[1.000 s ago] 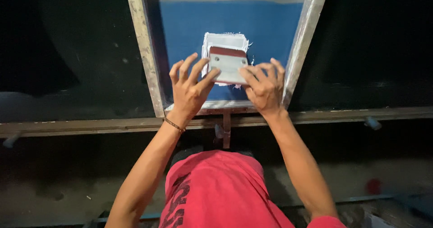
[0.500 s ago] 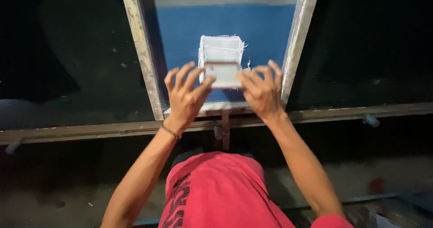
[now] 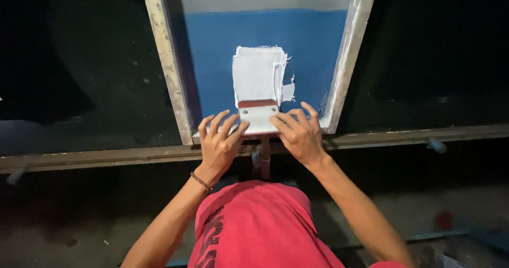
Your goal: Applying white ink to a t-shirt using a screen printing frame and a squeegee.
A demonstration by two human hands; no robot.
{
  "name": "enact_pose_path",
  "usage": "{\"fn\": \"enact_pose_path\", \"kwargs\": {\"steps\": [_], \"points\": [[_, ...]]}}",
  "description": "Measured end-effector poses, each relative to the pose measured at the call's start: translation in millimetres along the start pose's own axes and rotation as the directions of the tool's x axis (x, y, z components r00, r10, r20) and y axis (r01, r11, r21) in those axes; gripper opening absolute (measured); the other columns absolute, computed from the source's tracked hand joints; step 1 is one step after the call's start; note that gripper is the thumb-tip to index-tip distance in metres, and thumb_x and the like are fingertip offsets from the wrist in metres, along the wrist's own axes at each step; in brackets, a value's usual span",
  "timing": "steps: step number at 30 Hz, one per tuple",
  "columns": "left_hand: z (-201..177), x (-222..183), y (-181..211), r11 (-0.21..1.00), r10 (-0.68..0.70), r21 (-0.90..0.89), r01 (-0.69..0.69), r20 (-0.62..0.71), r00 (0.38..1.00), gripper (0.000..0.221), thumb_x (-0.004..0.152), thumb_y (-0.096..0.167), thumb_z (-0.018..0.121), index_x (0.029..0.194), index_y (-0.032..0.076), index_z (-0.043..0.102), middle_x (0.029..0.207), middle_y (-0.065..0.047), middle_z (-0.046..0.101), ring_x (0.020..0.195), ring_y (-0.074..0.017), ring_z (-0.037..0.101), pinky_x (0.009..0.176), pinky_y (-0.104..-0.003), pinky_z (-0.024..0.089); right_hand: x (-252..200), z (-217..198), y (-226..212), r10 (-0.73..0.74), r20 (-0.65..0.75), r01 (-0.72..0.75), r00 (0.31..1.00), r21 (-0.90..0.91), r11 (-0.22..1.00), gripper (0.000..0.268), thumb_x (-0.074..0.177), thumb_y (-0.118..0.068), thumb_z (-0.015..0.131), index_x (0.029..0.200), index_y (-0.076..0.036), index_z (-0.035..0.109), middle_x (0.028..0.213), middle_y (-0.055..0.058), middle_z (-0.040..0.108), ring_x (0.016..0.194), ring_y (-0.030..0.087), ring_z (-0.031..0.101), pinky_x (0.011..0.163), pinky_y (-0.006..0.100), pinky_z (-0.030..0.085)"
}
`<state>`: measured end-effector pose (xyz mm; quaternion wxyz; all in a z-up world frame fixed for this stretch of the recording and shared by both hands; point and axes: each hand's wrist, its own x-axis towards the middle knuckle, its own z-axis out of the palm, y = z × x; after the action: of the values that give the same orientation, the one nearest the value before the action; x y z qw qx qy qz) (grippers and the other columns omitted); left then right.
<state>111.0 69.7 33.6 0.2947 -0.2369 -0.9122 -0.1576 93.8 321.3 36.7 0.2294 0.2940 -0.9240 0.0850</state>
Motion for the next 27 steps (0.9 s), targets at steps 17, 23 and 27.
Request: {"fn": "enact_pose_path", "kwargs": {"steps": [17, 23, 27], "points": [[12, 37, -15, 0.999, 0.052, 0.013, -0.052, -0.069, 0.996, 0.015, 0.090, 0.024, 0.082, 0.104, 0.022, 0.078, 0.118, -0.004, 0.069, 0.123, -0.0261, 0.060, 0.108, -0.048, 0.035, 8, 34, 19, 0.069, -0.121, -0.075, 0.990, -0.049, 0.996, 0.024, 0.091, -0.016, 0.070, 0.113, -0.022, 0.075, 0.104, -0.002, 0.076, 0.099, 0.017, 0.065, 0.117, 0.051, 0.033], [-1, 13, -1, 1.000, 0.026, -0.015, -0.026, 0.017, 1.000, 0.021, 0.090, 0.030, 0.079, 0.109, 0.023, 0.076, 0.120, -0.002, 0.069, 0.123, -0.0253, 0.061, 0.109, -0.048, 0.036, -2, 1, -1, 0.065, -0.035, -0.065, 0.997, 0.006, 0.998, 0.027, 0.088, -0.020, 0.072, 0.115, -0.023, 0.074, 0.106, -0.004, 0.074, 0.101, 0.016, 0.065, 0.118, 0.051, 0.032], [-2, 48, -12, 0.997, 0.072, -0.003, -0.072, -0.083, 0.994, 0.015, 0.088, 0.024, 0.083, 0.102, 0.023, 0.078, 0.115, -0.004, 0.068, 0.121, -0.0266, 0.060, 0.106, -0.048, 0.035, 20, 7, 19, 0.074, -0.116, -0.079, 0.990, -0.033, 0.996, 0.021, 0.091, -0.016, 0.071, 0.109, -0.025, 0.077, 0.098, -0.005, 0.076, 0.099, 0.017, 0.065, 0.117, 0.053, 0.030]]}}
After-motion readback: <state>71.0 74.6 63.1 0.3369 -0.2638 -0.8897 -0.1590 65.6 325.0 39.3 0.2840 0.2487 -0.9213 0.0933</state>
